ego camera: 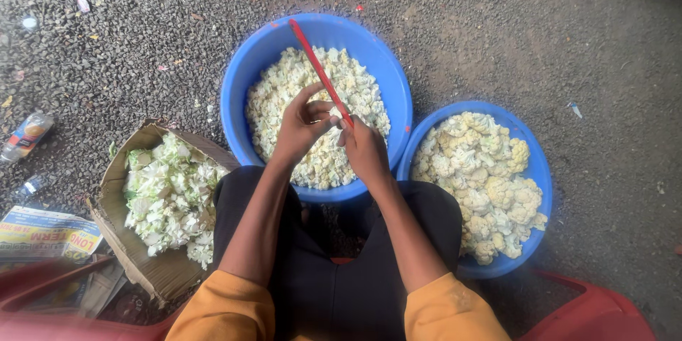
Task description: The person breaks apart cauliflower heads by hand and with a tool, placing the florets into blue plastic bins.
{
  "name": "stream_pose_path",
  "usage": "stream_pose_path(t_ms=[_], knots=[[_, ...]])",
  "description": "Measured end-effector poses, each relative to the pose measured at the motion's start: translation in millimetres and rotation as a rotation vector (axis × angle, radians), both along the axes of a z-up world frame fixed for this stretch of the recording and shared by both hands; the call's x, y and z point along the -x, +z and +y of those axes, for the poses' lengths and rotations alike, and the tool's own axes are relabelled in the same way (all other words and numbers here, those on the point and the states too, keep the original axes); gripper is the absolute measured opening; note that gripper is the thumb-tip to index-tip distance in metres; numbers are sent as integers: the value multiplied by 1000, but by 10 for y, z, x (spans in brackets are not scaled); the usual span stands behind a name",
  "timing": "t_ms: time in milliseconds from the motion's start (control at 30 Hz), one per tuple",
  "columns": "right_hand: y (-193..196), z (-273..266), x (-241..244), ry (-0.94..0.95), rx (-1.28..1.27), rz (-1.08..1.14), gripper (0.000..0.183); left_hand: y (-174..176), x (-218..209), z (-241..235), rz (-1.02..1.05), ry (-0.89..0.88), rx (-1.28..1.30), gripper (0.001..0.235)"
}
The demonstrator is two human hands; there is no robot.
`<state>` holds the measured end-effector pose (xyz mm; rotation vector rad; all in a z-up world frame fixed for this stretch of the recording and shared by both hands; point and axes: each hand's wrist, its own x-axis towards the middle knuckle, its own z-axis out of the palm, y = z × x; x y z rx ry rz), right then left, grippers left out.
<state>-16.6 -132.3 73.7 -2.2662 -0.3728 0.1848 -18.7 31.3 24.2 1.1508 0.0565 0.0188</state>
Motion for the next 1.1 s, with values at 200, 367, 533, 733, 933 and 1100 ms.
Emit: stream_pose_path(t_ms=[200, 367, 533, 733, 933, 1100], knots=[[-67, -127, -121, 22, -157, 398, 37, 80, 14, 94, 67, -107, 97, 70], [-46, -467, -292, 181, -487, 719, 45, 95, -54, 113, 74, -231, 110, 65], [-24, -500, -311, 70, -318, 678, 46, 59, -116, 94, 105, -292, 94, 61], [-107, -515, -322, 15, -117, 542, 40, -67, -175, 42, 133, -331, 41, 60], [-62, -415, -299, -30, 49, 411, 39, -174, -185, 56, 190, -328, 78, 64], [18, -341, -244, -69, 94, 366, 38, -277, -162, 66, 200, -327, 106, 67]])
